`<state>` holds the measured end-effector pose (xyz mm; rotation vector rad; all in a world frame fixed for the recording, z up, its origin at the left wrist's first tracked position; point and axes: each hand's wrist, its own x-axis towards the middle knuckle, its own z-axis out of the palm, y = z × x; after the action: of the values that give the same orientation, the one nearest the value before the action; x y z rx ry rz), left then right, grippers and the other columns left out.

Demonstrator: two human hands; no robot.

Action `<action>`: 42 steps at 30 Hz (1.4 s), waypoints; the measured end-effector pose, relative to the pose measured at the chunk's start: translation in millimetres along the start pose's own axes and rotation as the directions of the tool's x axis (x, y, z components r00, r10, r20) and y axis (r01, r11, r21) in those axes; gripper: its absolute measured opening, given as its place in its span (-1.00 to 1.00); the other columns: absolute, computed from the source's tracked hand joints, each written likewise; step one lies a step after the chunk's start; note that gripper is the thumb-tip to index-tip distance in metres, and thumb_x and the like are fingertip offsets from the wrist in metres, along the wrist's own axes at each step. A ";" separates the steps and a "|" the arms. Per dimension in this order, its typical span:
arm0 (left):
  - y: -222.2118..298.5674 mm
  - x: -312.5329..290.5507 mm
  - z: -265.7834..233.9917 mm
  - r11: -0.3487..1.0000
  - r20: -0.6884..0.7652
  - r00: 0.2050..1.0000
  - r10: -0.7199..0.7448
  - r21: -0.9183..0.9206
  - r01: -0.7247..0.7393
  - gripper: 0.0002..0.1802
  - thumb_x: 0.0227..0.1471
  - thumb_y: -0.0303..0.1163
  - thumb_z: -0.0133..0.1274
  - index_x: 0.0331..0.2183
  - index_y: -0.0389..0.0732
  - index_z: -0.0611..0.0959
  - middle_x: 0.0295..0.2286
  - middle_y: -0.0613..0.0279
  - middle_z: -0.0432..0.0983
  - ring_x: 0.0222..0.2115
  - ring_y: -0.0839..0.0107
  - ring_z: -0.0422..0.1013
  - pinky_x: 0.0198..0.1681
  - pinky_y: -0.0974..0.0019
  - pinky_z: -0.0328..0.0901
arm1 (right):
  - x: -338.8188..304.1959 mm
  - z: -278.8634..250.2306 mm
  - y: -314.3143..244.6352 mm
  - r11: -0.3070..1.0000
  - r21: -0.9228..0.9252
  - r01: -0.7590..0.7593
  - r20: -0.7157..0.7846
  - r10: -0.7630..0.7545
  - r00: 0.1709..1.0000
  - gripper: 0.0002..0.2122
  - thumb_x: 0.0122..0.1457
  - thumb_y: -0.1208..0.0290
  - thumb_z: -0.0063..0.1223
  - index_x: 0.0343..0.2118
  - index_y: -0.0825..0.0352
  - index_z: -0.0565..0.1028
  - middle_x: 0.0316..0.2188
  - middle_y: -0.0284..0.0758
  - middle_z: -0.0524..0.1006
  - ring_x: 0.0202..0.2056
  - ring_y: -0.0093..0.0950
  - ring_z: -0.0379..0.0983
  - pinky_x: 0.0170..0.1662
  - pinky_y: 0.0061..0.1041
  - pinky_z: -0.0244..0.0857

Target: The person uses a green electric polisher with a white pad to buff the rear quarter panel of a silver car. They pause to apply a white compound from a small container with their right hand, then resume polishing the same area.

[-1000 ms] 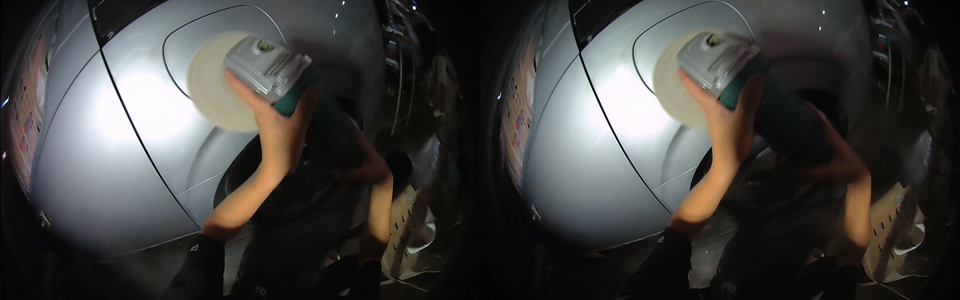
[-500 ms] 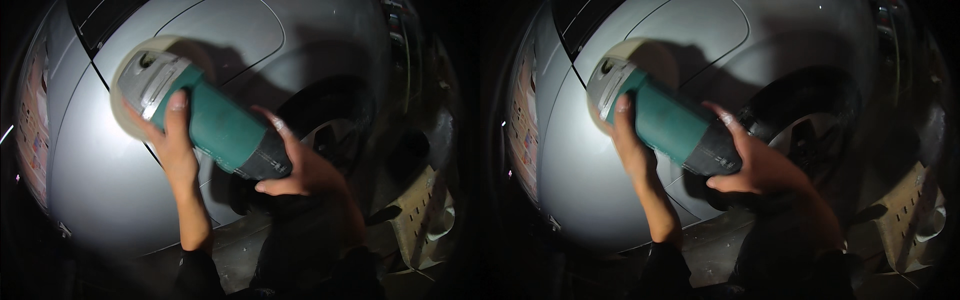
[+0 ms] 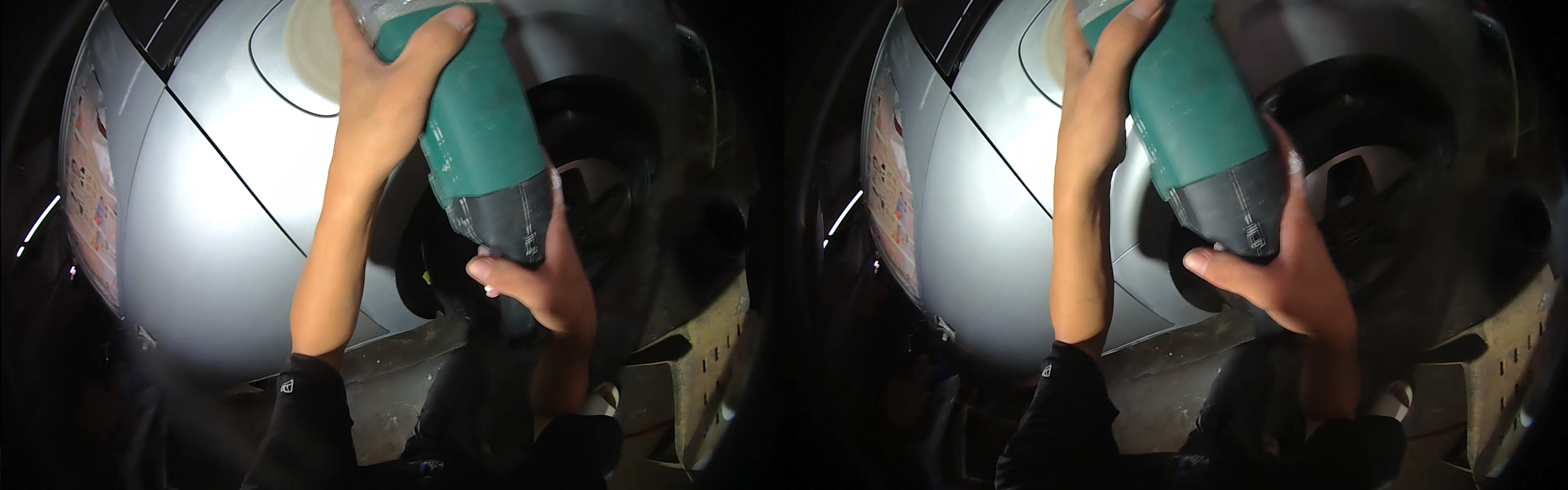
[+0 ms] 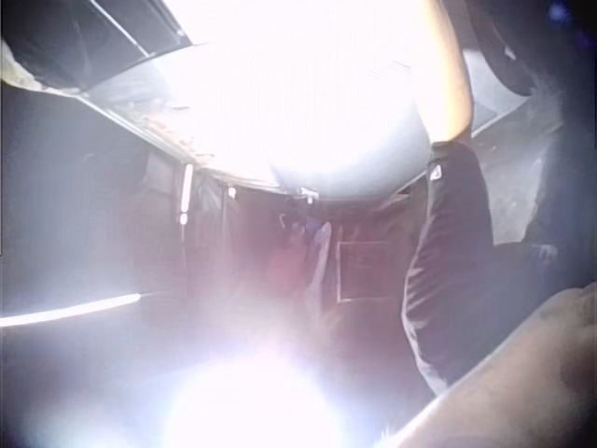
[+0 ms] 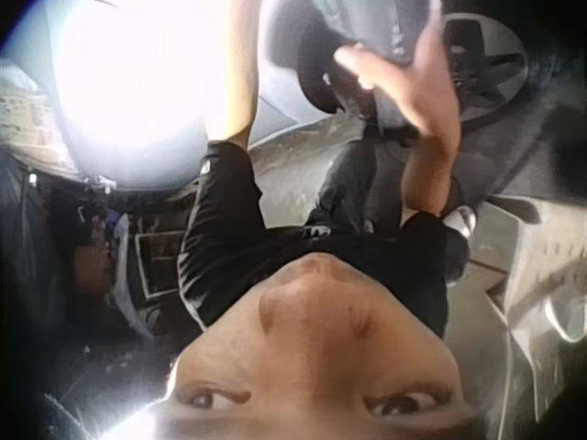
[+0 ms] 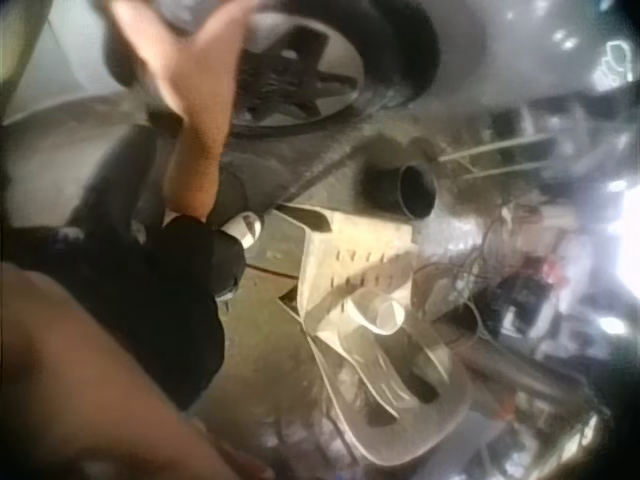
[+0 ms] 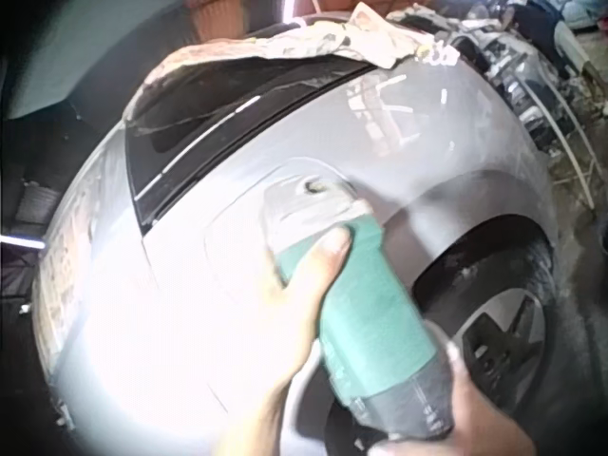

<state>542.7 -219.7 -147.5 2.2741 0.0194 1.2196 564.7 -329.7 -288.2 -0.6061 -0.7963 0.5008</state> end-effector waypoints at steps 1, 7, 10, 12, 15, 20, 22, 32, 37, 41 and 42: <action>19.6 -0.4 5.9 0.998 0.049 0.998 0.029 -0.061 -0.026 -0.23 0.01 0.00 0.14 0.11 -0.30 0.34 -0.12 0.05 0.45 -0.12 0.27 0.39 -0.01 0.30 0.27 | -1.1 -2.0 -3.3 1.000 0.017 -0.019 -0.028 0.019 0.999 -0.06 -0.18 0.67 0.15 0.32 0.30 -0.10 -0.14 -0.23 0.38 -0.39 -0.58 0.37 -0.42 -0.59 0.31; 20.1 -4.5 -5.7 0.999 0.101 0.994 -0.031 -0.039 0.035 -0.07 -0.05 -0.05 0.22 0.17 -0.37 0.18 -0.11 -0.04 0.43 -0.11 0.22 0.39 -0.01 0.26 0.29 | -7.1 -5.2 19.3 0.993 0.053 0.108 0.066 -0.112 0.992 -0.05 -0.11 0.61 0.24 0.32 0.31 -0.15 -0.07 -0.22 0.36 -0.31 -0.57 0.40 -0.32 -0.57 0.36; -10.8 -14.6 -42.5 0.996 -0.013 0.998 -0.059 0.061 0.059 0.03 -0.06 0.04 0.17 0.23 -0.32 0.07 -0.04 -0.09 0.35 -0.06 0.17 0.36 0.01 0.26 0.28 | -4.5 7.5 42.1 0.977 0.007 0.215 0.184 -0.213 0.960 0.03 -0.09 0.48 0.35 0.32 0.41 -0.23 0.22 -0.10 0.13 0.25 -0.33 0.03 0.28 -0.35 -0.10; -25.4 -26.8 -77.1 0.989 -0.087 0.989 -0.120 0.078 0.127 -0.12 0.01 0.07 0.08 0.17 -0.28 0.19 -0.07 -0.03 0.39 -0.09 0.22 0.38 -0.02 0.28 0.29 | -5.5 21.4 54.0 0.978 -0.034 0.203 0.246 -0.189 0.951 0.04 -0.07 0.44 0.35 0.32 0.41 -0.25 0.20 -0.05 0.16 0.23 -0.30 0.10 0.26 -0.36 -0.03; -34.4 -51.0 -110.6 0.983 -0.199 0.964 -0.178 0.016 0.185 -0.34 0.14 0.08 -0.09 0.00 -0.33 0.48 -0.17 0.06 0.52 -0.20 0.34 0.47 -0.10 0.35 0.35 | -6.2 42.4 76.2 0.985 -0.076 0.156 0.326 -0.123 0.937 0.04 -0.05 0.38 0.33 0.32 0.35 -0.29 0.11 0.06 0.27 0.11 -0.13 0.28 0.16 -0.30 0.13; -31.2 -83.6 -159.1 0.972 -0.260 0.939 -0.224 0.008 0.234 -0.32 0.16 0.08 -0.12 0.01 -0.37 0.44 -0.16 -0.02 0.52 -0.19 0.27 0.48 -0.09 0.27 0.37 | -14.9 80.4 107.8 0.980 -0.142 0.141 0.382 -0.077 0.921 0.05 -0.03 0.31 0.31 0.32 0.25 -0.34 -0.10 0.17 0.45 -0.22 0.10 0.50 -0.10 -0.15 0.38; -31.9 -89.9 -173.8 0.969 -0.232 0.946 -0.228 0.035 0.243 -0.31 0.15 0.10 -0.12 0.01 -0.36 0.45 -0.18 -0.01 0.53 -0.22 0.27 0.50 -0.15 0.27 0.40 | -20.5 90.6 109.5 0.986 -0.155 0.069 0.417 0.002 0.909 0.05 -0.03 0.31 0.30 0.32 0.26 -0.35 -0.12 0.17 0.46 -0.27 0.09 0.51 -0.15 -0.16 0.40; -26.4 -59.3 -152.0 0.953 -0.037 0.981 -0.192 0.233 0.196 -0.36 0.11 0.04 -0.03 0.00 -0.34 0.49 -0.22 0.11 0.50 -0.22 0.37 0.43 -0.11 0.29 0.31 | -48.2 99.0 110.1 0.985 0.065 0.162 0.120 -0.169 0.978 0.08 0.02 0.31 0.28 0.29 0.36 -0.46 -0.35 0.18 0.52 -0.45 0.03 0.54 -0.33 -0.16 0.45; -16.5 -28.2 -98.5 0.927 -0.109 0.994 -0.025 0.369 0.064 -0.36 0.17 0.00 -0.09 0.04 -0.37 0.48 -0.09 0.06 0.47 -0.07 0.32 0.36 0.10 0.26 0.16 | -32.8 76.0 87.8 0.980 0.110 0.164 0.093 -0.174 0.980 0.11 0.01 0.38 0.32 0.28 0.40 -0.50 0.04 0.20 0.36 -0.04 -0.04 0.48 0.05 -0.31 0.33; -0.5 -9.2 -59.5 0.935 -0.017 0.999 -0.046 0.350 0.049 -0.32 0.17 0.09 -0.16 0.00 -0.36 0.51 -0.10 0.07 0.47 -0.09 0.34 0.37 0.07 0.30 0.18 | -21.7 66.4 76.3 0.947 0.191 0.256 0.010 -0.263 0.965 0.11 0.00 0.41 0.33 0.28 0.39 -0.49 0.09 0.21 0.28 0.02 -0.03 0.40 0.11 -0.27 0.25; 4.0 -4.6 -51.6 0.923 0.043 0.998 -0.036 0.384 0.017 -0.33 0.17 0.09 -0.17 -0.01 -0.34 0.52 -0.13 0.08 0.48 -0.12 0.36 0.38 0.03 0.32 0.20 | -18.9 63.4 73.5 0.939 0.171 0.297 -0.024 -0.297 0.955 0.11 -0.01 0.42 0.33 0.28 0.39 -0.48 0.08 0.22 0.27 -0.01 -0.01 0.39 0.08 -0.25 0.26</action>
<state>499.2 -200.5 -126.7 2.6274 0.2952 1.2307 490.4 -268.8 -311.8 -0.3158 -0.8196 0.2888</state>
